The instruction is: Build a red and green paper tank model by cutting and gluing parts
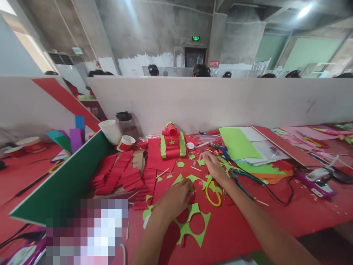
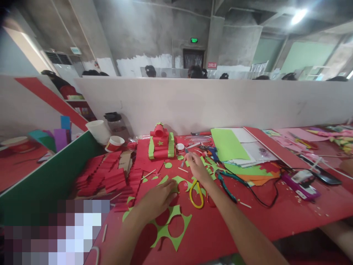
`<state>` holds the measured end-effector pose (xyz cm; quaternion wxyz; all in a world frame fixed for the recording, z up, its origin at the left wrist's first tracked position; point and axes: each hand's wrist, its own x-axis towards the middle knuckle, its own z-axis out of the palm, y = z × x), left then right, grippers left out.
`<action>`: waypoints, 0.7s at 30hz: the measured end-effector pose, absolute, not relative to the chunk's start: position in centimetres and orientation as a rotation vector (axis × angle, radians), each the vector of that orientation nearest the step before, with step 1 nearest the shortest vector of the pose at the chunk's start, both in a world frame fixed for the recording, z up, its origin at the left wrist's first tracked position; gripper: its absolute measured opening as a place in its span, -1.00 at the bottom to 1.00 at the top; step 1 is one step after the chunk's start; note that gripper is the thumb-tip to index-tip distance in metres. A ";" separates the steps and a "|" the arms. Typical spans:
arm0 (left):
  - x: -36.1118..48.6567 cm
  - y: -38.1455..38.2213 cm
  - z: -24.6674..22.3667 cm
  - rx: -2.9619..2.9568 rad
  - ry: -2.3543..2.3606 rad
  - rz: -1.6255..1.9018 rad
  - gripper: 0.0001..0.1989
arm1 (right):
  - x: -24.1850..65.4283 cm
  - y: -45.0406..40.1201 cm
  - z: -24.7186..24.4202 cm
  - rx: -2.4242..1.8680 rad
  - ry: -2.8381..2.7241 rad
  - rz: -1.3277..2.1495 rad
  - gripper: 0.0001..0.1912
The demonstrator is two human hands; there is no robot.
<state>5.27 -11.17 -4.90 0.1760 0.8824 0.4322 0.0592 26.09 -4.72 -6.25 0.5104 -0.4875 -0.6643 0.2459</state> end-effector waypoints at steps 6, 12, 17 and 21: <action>5.4 -11.1 -5.0 2.486 1.219 0.141 -0.75 | 27.5 -5.0 -7.9 -1.318 -1.437 0.687 -0.61; 5.3 -11.1 -5.3 2.473 1.232 0.138 -0.71 | 26.0 -7.0 -7.3 -1.233 -1.742 0.813 -0.79; 5.4 -11.2 -5.2 2.470 1.252 0.141 -0.71 | 25.4 -7.4 -7.9 -1.299 -1.717 0.834 -0.90; 5.4 -11.1 -5.2 2.474 1.284 0.135 -0.72 | 25.5 -7.4 -8.6 -1.394 -1.685 0.763 -0.92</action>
